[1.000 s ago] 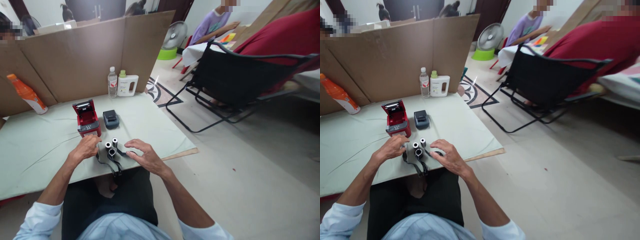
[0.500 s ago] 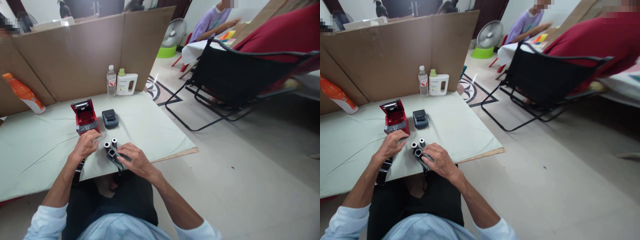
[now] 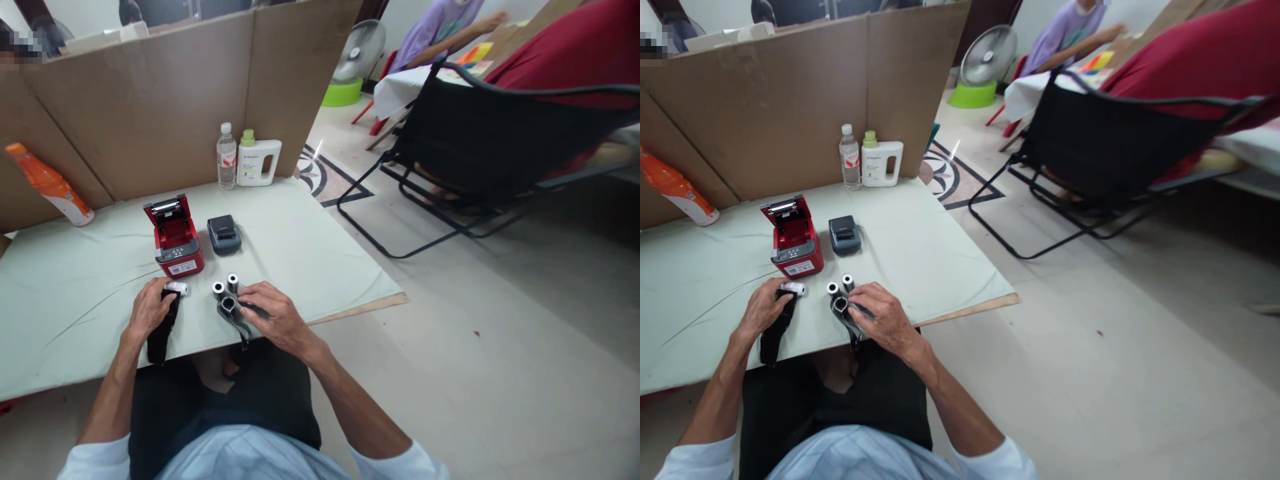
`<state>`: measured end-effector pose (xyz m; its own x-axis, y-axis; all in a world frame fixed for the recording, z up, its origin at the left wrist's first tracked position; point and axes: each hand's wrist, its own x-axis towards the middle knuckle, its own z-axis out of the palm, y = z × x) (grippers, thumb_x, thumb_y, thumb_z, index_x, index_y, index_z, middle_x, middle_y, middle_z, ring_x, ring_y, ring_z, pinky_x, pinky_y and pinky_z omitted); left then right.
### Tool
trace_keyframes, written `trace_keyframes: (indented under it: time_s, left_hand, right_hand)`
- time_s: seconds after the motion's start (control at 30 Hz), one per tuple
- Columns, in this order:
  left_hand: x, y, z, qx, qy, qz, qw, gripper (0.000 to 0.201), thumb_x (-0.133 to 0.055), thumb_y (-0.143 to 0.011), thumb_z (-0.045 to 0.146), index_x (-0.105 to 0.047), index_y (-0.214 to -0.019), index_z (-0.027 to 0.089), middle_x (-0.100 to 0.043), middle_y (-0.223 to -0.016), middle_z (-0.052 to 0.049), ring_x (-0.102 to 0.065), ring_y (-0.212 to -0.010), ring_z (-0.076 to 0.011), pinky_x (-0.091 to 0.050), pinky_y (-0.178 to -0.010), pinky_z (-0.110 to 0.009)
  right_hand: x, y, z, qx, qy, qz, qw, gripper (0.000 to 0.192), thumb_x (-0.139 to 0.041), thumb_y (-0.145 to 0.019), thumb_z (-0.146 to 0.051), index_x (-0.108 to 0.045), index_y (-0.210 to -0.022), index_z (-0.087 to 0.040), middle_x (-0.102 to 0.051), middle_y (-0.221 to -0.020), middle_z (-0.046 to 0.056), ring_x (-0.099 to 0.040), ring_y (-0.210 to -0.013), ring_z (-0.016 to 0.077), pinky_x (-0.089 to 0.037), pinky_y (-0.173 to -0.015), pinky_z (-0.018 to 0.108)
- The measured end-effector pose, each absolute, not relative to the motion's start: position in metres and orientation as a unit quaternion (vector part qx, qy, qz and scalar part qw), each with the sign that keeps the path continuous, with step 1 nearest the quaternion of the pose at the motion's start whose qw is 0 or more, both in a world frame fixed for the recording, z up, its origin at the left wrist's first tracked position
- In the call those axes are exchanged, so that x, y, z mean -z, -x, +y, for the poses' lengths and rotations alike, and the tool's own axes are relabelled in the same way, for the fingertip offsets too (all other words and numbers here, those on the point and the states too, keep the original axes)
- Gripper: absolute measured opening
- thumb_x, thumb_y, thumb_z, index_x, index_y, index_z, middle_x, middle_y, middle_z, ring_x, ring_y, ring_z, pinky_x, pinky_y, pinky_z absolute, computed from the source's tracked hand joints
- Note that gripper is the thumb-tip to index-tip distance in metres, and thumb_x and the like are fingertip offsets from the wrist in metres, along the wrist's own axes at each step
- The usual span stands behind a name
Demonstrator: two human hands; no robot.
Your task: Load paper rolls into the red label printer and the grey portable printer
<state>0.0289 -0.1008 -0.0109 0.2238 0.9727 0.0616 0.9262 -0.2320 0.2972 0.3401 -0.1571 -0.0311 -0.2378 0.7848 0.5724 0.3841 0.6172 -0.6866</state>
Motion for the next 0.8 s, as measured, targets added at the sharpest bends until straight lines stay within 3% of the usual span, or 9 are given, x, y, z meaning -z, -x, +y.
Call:
trace_keyframes:
  time_s: [0.23,0.33,0.43,0.53,0.8]
  left_hand:
    - [0.008,-0.061,-0.118,-0.077,-0.782,0.615,0.067,0.018,-0.066,-0.092,0.028,-0.062,-0.109,0.024,-0.07,-0.11,-0.008,-0.066,-0.106,-0.0288,-0.052,-0.088,-0.039]
    - [0.002,-0.066,-0.118,-0.071,-0.786,0.613,0.043,0.021,-0.067,-0.092,0.032,-0.063,-0.11,0.024,-0.068,-0.117,-0.01,-0.063,-0.109,-0.0303,-0.052,-0.087,-0.04]
    - [0.006,-0.061,-0.112,-0.083,-0.804,0.584,0.076,0.028,-0.067,-0.09,0.025,-0.062,-0.117,0.024,-0.067,-0.123,-0.009,-0.062,-0.113,-0.0296,-0.05,-0.095,-0.041]
    - [0.013,-0.055,-0.107,-0.088,-0.817,0.559,0.113,0.024,-0.065,-0.088,0.02,-0.064,-0.112,0.024,-0.069,-0.114,-0.007,-0.062,-0.109,-0.0273,-0.049,-0.097,-0.041]
    - [-0.008,-0.054,-0.104,-0.145,-0.824,0.52,0.175,0.024,-0.061,-0.08,0.013,-0.066,-0.102,0.022,-0.062,-0.1,-0.004,-0.063,-0.091,-0.0215,-0.052,-0.08,-0.034]
  right_hand:
    - [0.031,-0.341,-0.156,-0.189,0.381,-0.764,0.486,0.013,-0.064,-0.097,-0.018,-0.075,-0.104,-0.023,-0.076,-0.104,0.011,-0.071,-0.099,0.0253,-0.061,-0.089,0.045]
    - [0.031,-0.341,-0.156,-0.188,0.384,-0.764,0.483,0.013,-0.064,-0.097,-0.02,-0.075,-0.104,-0.024,-0.076,-0.104,0.011,-0.071,-0.1,0.0251,-0.061,-0.089,0.045]
    - [0.03,-0.342,-0.156,-0.188,0.39,-0.762,0.482,0.013,-0.064,-0.098,-0.021,-0.075,-0.104,-0.024,-0.077,-0.105,0.011,-0.071,-0.1,0.0251,-0.061,-0.089,0.045]
    - [0.029,-0.343,-0.157,-0.193,0.388,-0.759,0.486,0.015,-0.063,-0.098,-0.02,-0.076,-0.105,-0.024,-0.076,-0.105,0.011,-0.071,-0.101,0.0254,-0.061,-0.089,0.045]
    - [0.03,-0.343,-0.156,-0.203,0.387,-0.757,0.486,0.016,-0.065,-0.097,-0.02,-0.076,-0.107,-0.026,-0.077,-0.106,0.011,-0.071,-0.103,0.0266,-0.061,-0.091,0.047]
